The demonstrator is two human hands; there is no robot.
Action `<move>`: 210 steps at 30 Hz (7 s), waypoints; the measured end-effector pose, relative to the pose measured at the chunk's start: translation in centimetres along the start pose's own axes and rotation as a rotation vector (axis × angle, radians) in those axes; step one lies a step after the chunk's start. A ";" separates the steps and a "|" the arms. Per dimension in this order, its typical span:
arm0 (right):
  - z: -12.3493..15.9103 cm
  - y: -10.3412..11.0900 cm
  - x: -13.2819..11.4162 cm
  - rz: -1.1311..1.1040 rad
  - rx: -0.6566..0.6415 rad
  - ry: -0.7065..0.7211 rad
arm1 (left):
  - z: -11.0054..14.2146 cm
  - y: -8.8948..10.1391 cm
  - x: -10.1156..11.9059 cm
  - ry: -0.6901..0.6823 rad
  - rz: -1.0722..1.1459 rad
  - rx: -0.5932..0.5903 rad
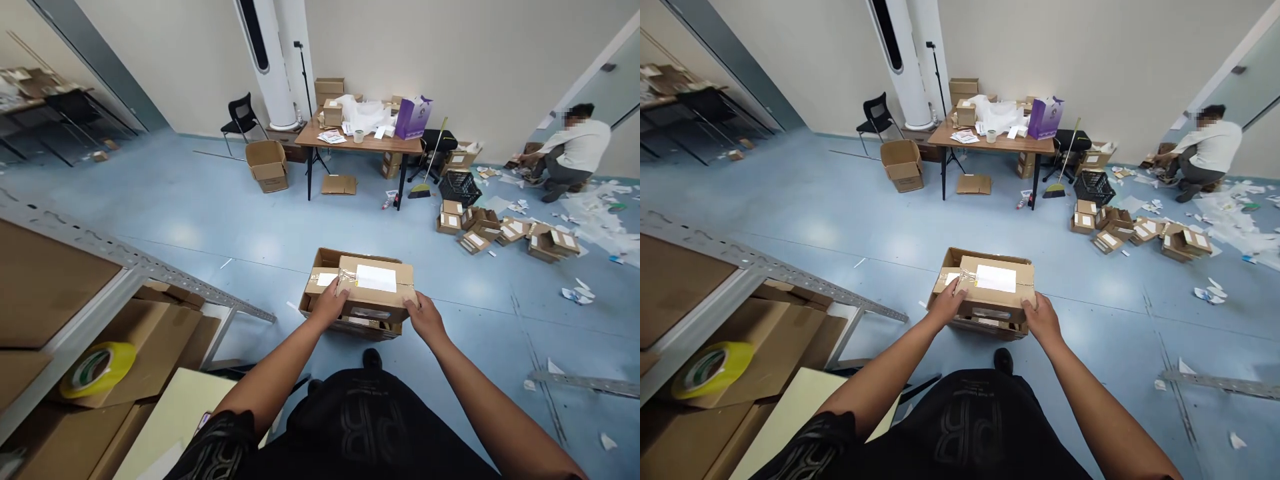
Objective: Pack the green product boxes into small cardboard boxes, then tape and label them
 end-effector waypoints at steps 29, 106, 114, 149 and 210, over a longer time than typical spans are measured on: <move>5.4 -9.7 -11.1 0.027 -0.599 0.603 | 29.0 6.8 -4.3 0.126 0.109 0.715; 119.7 -10.0 16.3 0.678 -2.265 2.568 | 113.7 -52.5 -19.6 1.731 0.902 2.454; 124.9 -9.5 17.4 0.766 -2.265 2.663 | 114.6 -53.6 -24.6 1.842 0.980 2.384; 115.9 2.3 25.8 1.042 -2.531 1.273 | 116.5 -47.8 -8.5 1.119 0.150 2.851; 80.2 -42.2 -25.0 0.188 -1.232 1.472 | 86.6 23.7 -30.8 0.503 -0.035 0.973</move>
Point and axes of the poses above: each hand's wrist, its own z-axis away from the middle knuckle, its own y-axis out of the back of the hand, x = y × z, the point moved 7 cm from there along -z, towards the middle knuckle, and after that the axes turned 8 degrees about z, right-handed, at the moved point
